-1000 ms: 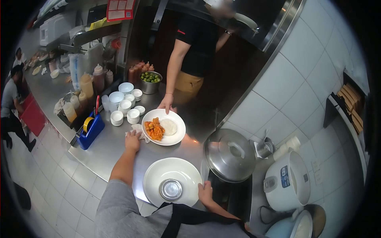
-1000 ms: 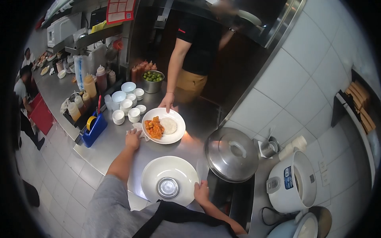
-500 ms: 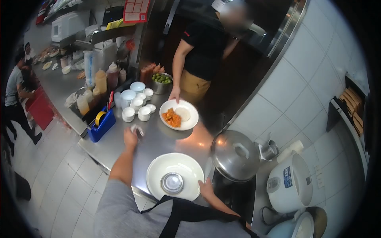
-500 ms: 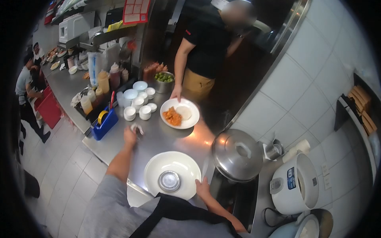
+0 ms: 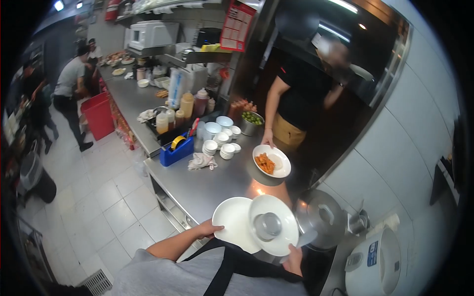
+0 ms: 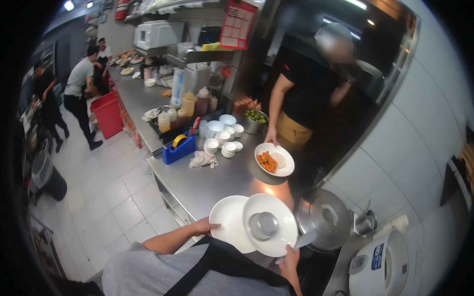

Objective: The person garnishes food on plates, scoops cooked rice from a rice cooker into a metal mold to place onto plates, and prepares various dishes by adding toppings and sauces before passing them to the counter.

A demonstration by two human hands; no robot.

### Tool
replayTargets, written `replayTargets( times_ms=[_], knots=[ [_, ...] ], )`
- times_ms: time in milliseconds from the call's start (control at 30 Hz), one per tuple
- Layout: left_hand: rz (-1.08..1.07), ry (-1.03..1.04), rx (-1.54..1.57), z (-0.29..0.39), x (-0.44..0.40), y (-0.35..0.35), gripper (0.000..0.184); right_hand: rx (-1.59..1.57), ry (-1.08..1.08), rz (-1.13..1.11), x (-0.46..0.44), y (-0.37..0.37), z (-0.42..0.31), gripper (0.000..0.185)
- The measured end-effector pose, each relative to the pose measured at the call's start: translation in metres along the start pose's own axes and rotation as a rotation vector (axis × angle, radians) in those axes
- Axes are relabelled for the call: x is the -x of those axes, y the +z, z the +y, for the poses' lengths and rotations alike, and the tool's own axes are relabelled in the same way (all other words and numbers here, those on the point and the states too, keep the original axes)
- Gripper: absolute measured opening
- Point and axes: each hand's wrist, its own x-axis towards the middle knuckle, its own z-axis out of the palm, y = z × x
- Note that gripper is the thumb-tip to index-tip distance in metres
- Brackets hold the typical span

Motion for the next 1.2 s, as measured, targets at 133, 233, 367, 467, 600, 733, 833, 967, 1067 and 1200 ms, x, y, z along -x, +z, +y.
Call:
replayTargets(
  times_ms=[133, 233, 367, 467, 600, 733, 833, 967, 1067, 1200],
  knots=[
    [0.257, 0.03, 0.058, -0.012, -0.002, 0.016, 0.046, -0.007, -0.129, 0.008, -0.003, -0.038, -0.035, 0.04],
    [0.409, 0.069, -0.013, 0.012, 0.024, 0.012, 0.043, 0.213, -0.27, 0.183, 0.01, -0.047, -0.064, 0.045],
    [0.703, 0.071, -0.02, 0.056, 0.118, -0.011, 0.041, 0.298, -0.321, 0.179, 0.016, -0.07, -0.056, 0.046],
    [0.876, 0.307, -0.194, 0.018, 0.124, -0.075, 0.043, 0.242, -0.216, 0.123, 0.015, -0.071, -0.025, 0.046],
    [0.927, 0.514, -0.003, 0.058, 0.161, -0.076, 0.043, 0.347, -0.062, -0.074, 0.001, -0.055, 0.028, 0.04],
    [0.87, 0.451, 0.213, 0.097, 0.166, -0.058, 0.043, 0.108, 0.013, -0.087, -0.024, -0.026, 0.1, 0.043],
    [0.817, 0.374, 0.199, 0.117, 0.162, -0.038, 0.041, 0.246, 0.114, -0.04, -0.026, 0.018, 0.096, 0.034],
    [0.694, 0.316, 0.213, 0.117, 0.128, -0.009, 0.038, 0.294, 0.233, -0.109, -0.034, 0.034, 0.073, 0.033],
    [0.582, 0.209, 0.225, 0.101, 0.088, 0.019, 0.037, 0.287, 0.202, -0.035, -0.026, 0.019, 0.064, 0.037],
    [0.384, 0.083, 0.212, 0.084, 0.039, 0.046, 0.036, 0.204, 0.264, -0.005, 0.009, -0.02, 0.06, 0.038]
  ],
)
